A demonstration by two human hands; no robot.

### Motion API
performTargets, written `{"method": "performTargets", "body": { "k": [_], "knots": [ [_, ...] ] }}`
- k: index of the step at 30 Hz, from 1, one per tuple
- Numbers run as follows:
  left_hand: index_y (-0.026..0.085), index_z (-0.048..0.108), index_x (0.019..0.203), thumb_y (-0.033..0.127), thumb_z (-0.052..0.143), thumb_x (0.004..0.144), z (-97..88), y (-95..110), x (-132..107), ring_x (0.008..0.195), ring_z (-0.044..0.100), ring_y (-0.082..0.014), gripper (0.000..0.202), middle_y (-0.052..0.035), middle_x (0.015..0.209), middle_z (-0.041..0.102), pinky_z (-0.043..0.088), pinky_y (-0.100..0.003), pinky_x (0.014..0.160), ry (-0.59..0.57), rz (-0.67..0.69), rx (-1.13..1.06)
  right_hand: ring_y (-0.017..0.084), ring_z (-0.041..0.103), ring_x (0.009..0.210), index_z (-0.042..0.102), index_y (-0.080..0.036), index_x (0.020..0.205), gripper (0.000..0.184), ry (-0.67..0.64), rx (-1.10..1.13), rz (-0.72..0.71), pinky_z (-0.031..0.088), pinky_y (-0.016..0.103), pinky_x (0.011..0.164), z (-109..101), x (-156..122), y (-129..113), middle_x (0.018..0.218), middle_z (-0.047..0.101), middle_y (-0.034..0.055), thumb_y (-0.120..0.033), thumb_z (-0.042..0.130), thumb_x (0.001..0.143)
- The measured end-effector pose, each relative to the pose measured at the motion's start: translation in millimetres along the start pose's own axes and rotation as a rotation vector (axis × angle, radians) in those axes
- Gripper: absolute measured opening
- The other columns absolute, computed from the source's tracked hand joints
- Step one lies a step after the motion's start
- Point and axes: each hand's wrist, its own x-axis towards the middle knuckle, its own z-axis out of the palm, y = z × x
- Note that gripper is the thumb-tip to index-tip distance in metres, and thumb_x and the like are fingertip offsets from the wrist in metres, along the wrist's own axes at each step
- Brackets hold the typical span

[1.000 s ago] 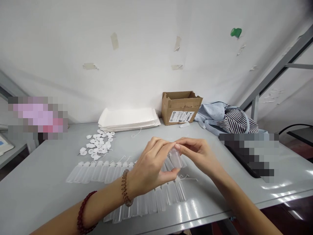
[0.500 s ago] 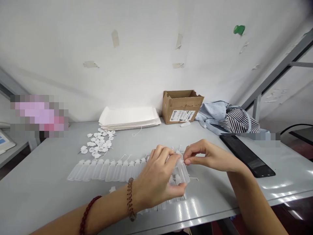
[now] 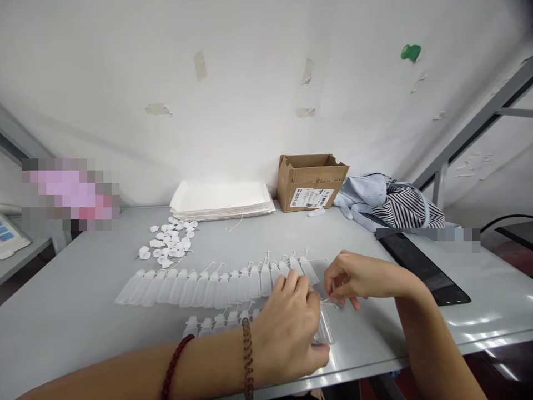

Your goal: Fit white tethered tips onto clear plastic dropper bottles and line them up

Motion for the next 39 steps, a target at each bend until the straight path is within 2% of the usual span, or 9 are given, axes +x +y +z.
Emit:
{"method": "performTargets", "body": {
  "k": [8,18,29,39],
  "knots": [
    [0.01,0.061,0.082,0.038,0.059,0.072,2.1,-0.8,1.0,0.087,0.044,-0.0256,0.029,-0.0097,0.085,0.053,0.045,-0.041,0.079,-0.01,-0.021,0.055,0.007,0.049,0.033,0.069,-0.013,0.075,0.017,-0.019,-0.05,0.088,0.032,0.017,0.037,1.9,1.0,-7.4,0.056,0.063,0.0,-0.021,0.055,0.07],
    [0.01,0.062,0.083,0.039,0.057,0.072,-3.6,3.0,1.9,0.086,0.045,-0.0274,0.032,-0.0123,0.085,0.055,0.044,-0.045,0.076,-0.038,-0.028,0.111,0.005,0.037,0.027,0.074,-0.014,0.094,0.029,0.032,-0.065,0.073,0.031,0.017,0.031,-1.9,-0.3,-0.3,0.044,0.058,-0.0025,-0.026,0.06,0.072],
    [0.009,0.062,0.083,0.041,0.058,0.074,1.7,4.1,0.3,0.085,0.045,-0.0276,0.034,-0.0114,0.082,0.054,0.045,-0.046,0.073,0.001,-0.047,0.11,0.005,0.039,0.027,0.075,-0.015,0.09,0.027,-0.028,-0.074,0.001,0.035,0.016,0.033,5.5,1.5,-10.0,0.048,0.061,-0.0017,-0.022,0.053,0.077],
    [0.008,0.062,0.091,0.039,0.057,0.074,5.1,4.9,0.4,0.085,0.044,-0.0278,0.036,-0.0113,0.085,0.055,0.045,-0.047,0.072,0.018,-0.064,0.109,0.004,0.039,0.027,0.074,-0.014,0.086,0.026,0.019,-0.092,-0.064,0.033,0.016,0.034,9.8,4.3,-12.9,0.047,0.06,-0.0025,-0.023,0.051,0.08]
  ]
}}
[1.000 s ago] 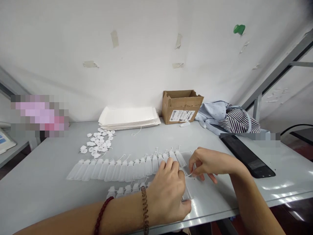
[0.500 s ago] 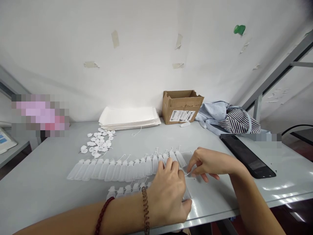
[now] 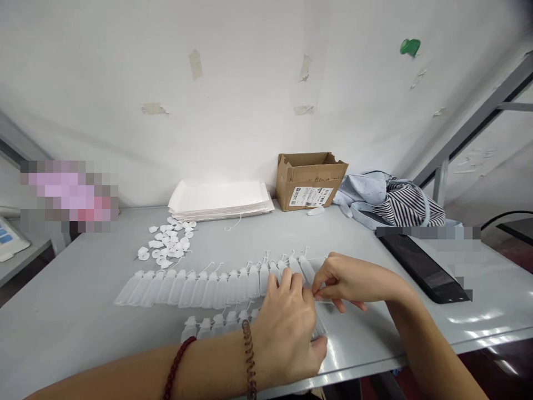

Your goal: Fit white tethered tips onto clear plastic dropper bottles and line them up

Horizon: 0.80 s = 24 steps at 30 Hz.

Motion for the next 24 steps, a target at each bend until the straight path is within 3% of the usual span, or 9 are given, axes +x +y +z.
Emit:
{"method": "performTargets", "body": {
  "k": [13,19,24],
  "knots": [
    [0.009,0.061,0.085,0.045,0.062,0.072,2.2,-1.2,-1.4,0.082,0.044,-0.0259,0.038,-0.0092,0.082,0.053,0.044,-0.046,0.07,0.017,0.003,0.003,0.004,0.04,0.027,0.074,-0.014,0.086,0.026,-0.006,-0.006,0.016,0.035,0.017,0.036,-0.8,0.5,2.6,0.051,0.061,-0.0016,-0.023,0.05,0.079],
    [0.013,0.059,0.089,0.056,0.064,0.072,-11.7,-3.9,-8.5,0.086,0.045,-0.028,0.047,-0.0095,0.089,0.054,0.043,-0.049,0.074,0.05,-0.067,-0.073,0.004,0.042,0.029,0.071,-0.013,0.08,0.023,0.014,0.038,0.008,0.034,0.016,0.036,-5.5,-3.5,5.7,0.052,0.06,-0.0017,-0.025,0.051,0.081],
    [0.014,0.06,0.098,0.055,0.059,0.077,-28.5,-26.2,-16.1,0.087,0.047,-0.0278,0.046,-0.0095,0.092,0.055,0.043,-0.048,0.074,0.104,-0.177,-0.159,0.003,0.042,0.031,0.066,-0.013,0.073,0.024,0.158,0.121,-0.002,0.032,0.016,0.036,-11.5,-9.1,6.6,0.054,0.061,-0.0009,-0.03,0.053,0.083]
  ]
}}
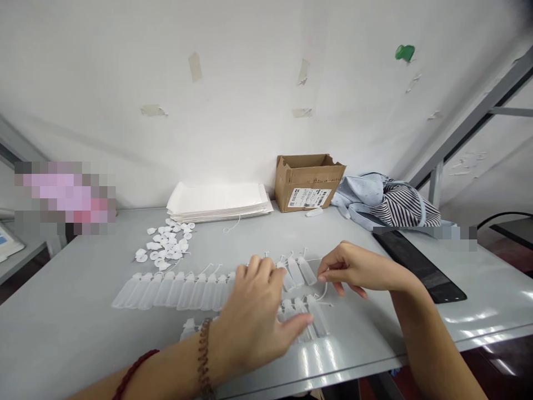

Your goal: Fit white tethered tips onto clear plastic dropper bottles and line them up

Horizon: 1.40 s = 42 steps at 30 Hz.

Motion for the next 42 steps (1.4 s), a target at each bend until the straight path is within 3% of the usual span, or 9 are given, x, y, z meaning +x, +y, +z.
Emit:
{"method": "performTargets", "body": {
  "k": [3,7,10,13,18,25,35,38,42],
  "knots": [
    [0.013,0.059,0.108,0.053,0.048,0.085,-14.0,-28.2,4.9,0.091,0.05,-0.0276,0.047,-0.0103,0.096,0.058,0.045,-0.046,0.075,0.086,-0.088,-0.014,0.006,0.048,0.036,0.065,-0.014,0.074,0.025,0.25,0.01,-0.05,0.036,0.018,0.04,-2.8,5.3,7.0,0.058,0.064,0.0005,-0.033,0.053,0.085],
    [0.016,0.063,0.103,0.045,0.042,0.087,-34.9,-83.4,18.5,0.098,0.052,-0.0291,0.04,-0.0097,0.096,0.062,0.046,-0.042,0.077,0.128,-0.258,0.089,0.016,0.063,0.056,0.066,-0.016,0.078,0.02,0.869,-0.233,-0.057,0.048,0.026,0.054,-8.1,26.8,31.6,0.065,0.068,0.0031,-0.03,0.053,0.084],
    [0.014,0.063,0.108,0.039,0.038,0.086,-45.4,-127.0,28.0,0.106,0.048,-0.0339,0.041,-0.0131,0.102,0.061,0.044,-0.045,0.082,0.091,-0.301,0.26,0.022,0.066,0.078,0.065,-0.014,0.09,0.017,1.036,-0.339,-0.011,0.05,0.035,0.07,-15.7,48.2,51.7,0.092,0.069,0.0106,-0.021,0.051,0.083],
    [0.01,0.063,0.11,0.031,0.039,0.083,-46.7,-160.5,31.4,0.11,0.043,-0.0416,0.042,-0.0202,0.113,0.057,0.039,-0.054,0.086,0.094,-0.301,0.312,0.024,0.064,0.089,0.064,-0.015,0.101,0.023,1.025,-0.452,-0.001,0.049,0.035,0.078,-26.4,69.2,63.7,0.103,0.067,0.0114,-0.014,0.053,0.081],
    [0.013,0.065,0.109,0.024,0.041,0.083,-37.7,-183.8,26.3,0.103,0.049,-0.0334,0.037,-0.0142,0.106,0.062,0.039,-0.046,0.092,0.051,-0.221,0.285,0.027,0.057,0.108,0.063,-0.015,0.11,0.036,0.889,-0.629,0.039,0.046,0.035,0.087,-45.1,96.3,68.4,0.116,0.064,0.0128,-0.002,0.05,0.078],
    [0.019,0.058,0.115,0.023,0.039,0.088,-26.9,-181.4,31.3,0.104,0.049,-0.0271,0.033,-0.0086,0.112,0.059,0.04,-0.042,0.092,0.077,-0.089,0.195,0.028,0.057,0.108,0.063,-0.013,0.111,0.047,0.718,-0.791,0.146,0.046,0.032,0.078,-44.9,105.2,70.6,0.117,0.064,0.0139,0.004,0.043,0.073],
    [0.019,0.056,0.077,0.019,0.039,0.084,-20.5,-173.1,31.9,0.087,0.053,-0.0252,0.018,-0.008,0.087,0.058,0.046,-0.039,0.077,0.115,-0.067,0.1,0.026,0.064,0.095,0.066,-0.014,0.104,0.04,0.651,-0.852,0.174,0.045,0.03,0.072,-29.4,91.4,55.1,0.109,0.067,0.0135,0.0,0.044,0.075],
    [0.019,0.052,0.071,0.02,0.04,0.083,-27.9,-169.5,29.0,0.082,0.056,-0.0241,0.017,-0.0073,0.081,0.058,0.046,-0.037,0.074,0.153,-0.093,0.068,0.027,0.065,0.09,0.067,-0.015,0.101,0.034,0.697,-0.826,0.139,0.046,0.032,0.071,-26.1,86.9,51.0,0.106,0.068,0.0135,-0.003,0.047,0.075],
    [0.019,0.053,0.079,0.027,0.04,0.086,-60.0,-163.5,19.9,0.079,0.058,-0.0225,0.017,-0.0063,0.083,0.062,0.046,-0.035,0.071,0.281,-0.183,0.021,0.029,0.065,0.09,0.065,-0.013,0.103,0.03,0.824,-0.734,0.026,0.048,0.035,0.072,-20.7,82.8,38.0,0.107,0.068,0.015,-0.009,0.05,0.078]
  ]
}}
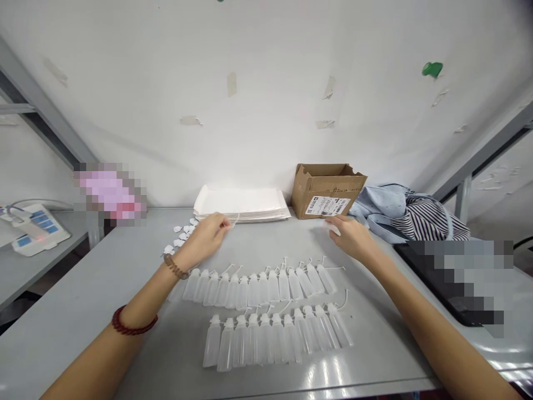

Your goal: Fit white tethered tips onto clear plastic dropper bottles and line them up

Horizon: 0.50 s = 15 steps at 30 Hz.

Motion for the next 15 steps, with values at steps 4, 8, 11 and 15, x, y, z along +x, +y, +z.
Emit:
{"method": "performTargets", "body": {
  "k": [4,8,11,15],
  "knots": [
    [0.021,0.055,0.087,0.034,0.041,0.088,-31.5,12.6,-4.0,0.078,0.059,-0.0201,0.019,-0.0045,0.092,0.064,0.046,-0.032,0.067,0.149,-0.13,-0.103,0.024,0.065,0.087,0.063,-0.014,0.104,0.025,0.152,0.185,-0.055,0.051,0.035,0.077,-5.8,-6.9,-24.1,0.099,0.07,0.0111,-0.017,0.053,0.081],
    [0.02,0.057,0.087,0.035,0.047,0.087,-22.2,37.6,-14.6,0.085,0.06,-0.0207,0.018,-0.0045,0.097,0.065,0.048,-0.032,0.072,0.107,-0.117,-0.319,0.018,0.065,0.076,0.061,-0.017,0.105,0.023,0.211,0.353,-0.145,0.054,0.029,0.069,-6.9,-23.4,-58.3,0.094,0.07,0.0065,-0.027,0.053,0.086],
    [0.02,0.058,0.084,0.03,0.047,0.088,3.5,59.3,-26.2,0.091,0.06,-0.0202,0.016,-0.0048,0.095,0.065,0.048,-0.033,0.08,0.035,-0.006,-0.449,0.017,0.064,0.075,0.061,-0.018,0.104,0.019,0.232,0.589,-0.256,0.054,0.028,0.069,-6.9,-37.4,-81.7,0.09,0.069,0.006,-0.025,0.053,0.088],
    [0.02,0.057,0.085,0.028,0.047,0.089,29.1,79.9,-39.8,0.086,0.062,-0.018,0.013,-0.0037,0.092,0.065,0.049,-0.032,0.079,0.02,-0.055,-0.623,0.017,0.063,0.075,0.06,-0.019,0.105,0.018,0.209,0.727,-0.344,0.053,0.029,0.067,-6.9,-49.3,-98.3,0.089,0.068,0.0065,-0.022,0.057,0.087]
  ]
}}
